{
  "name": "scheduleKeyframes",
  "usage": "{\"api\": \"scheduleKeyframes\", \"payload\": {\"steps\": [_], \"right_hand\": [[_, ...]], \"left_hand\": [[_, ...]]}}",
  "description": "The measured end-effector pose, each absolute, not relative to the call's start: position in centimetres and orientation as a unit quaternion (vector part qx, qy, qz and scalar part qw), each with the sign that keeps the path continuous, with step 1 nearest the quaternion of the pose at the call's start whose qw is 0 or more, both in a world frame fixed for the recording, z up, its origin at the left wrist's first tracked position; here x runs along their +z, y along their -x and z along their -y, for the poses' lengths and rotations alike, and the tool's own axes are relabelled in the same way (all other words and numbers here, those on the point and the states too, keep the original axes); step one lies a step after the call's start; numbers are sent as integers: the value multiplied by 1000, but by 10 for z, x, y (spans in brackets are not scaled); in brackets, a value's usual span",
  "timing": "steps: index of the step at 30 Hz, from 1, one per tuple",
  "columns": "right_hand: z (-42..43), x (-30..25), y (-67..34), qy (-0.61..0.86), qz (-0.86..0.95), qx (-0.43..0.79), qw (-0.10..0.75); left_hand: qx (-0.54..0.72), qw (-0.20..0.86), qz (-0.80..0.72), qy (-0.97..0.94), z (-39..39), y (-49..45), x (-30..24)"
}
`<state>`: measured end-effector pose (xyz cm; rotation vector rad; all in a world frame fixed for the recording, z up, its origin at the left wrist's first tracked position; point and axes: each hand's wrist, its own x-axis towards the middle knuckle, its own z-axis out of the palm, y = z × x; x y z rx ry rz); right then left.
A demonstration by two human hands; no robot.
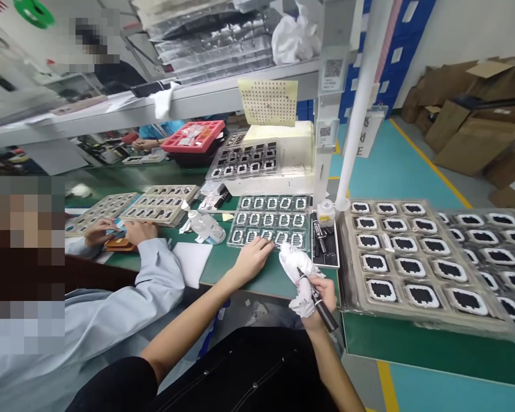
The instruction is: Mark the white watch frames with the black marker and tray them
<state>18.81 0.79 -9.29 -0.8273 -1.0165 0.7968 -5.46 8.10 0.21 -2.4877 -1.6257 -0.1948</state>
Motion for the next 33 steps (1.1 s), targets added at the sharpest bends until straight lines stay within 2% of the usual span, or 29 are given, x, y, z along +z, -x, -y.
{"api": "scheduleKeyframes", "payload": {"steps": [5, 14, 28, 33], "right_hand": [[-12, -86, -189, 355, 479, 329, 732], [-14, -87, -190, 348, 479, 316, 741], [-15, -89, -190, 330, 485, 313, 747], [-13, -96, -188, 332, 485, 309, 747]], "left_hand": [[-55, 109, 516, 848, -91, 60, 22], [-57, 170, 527, 831, -101, 63, 95], [-105, 274, 458, 839, -29, 65, 156], [-88, 323, 448, 829, -34, 78, 185]]}}
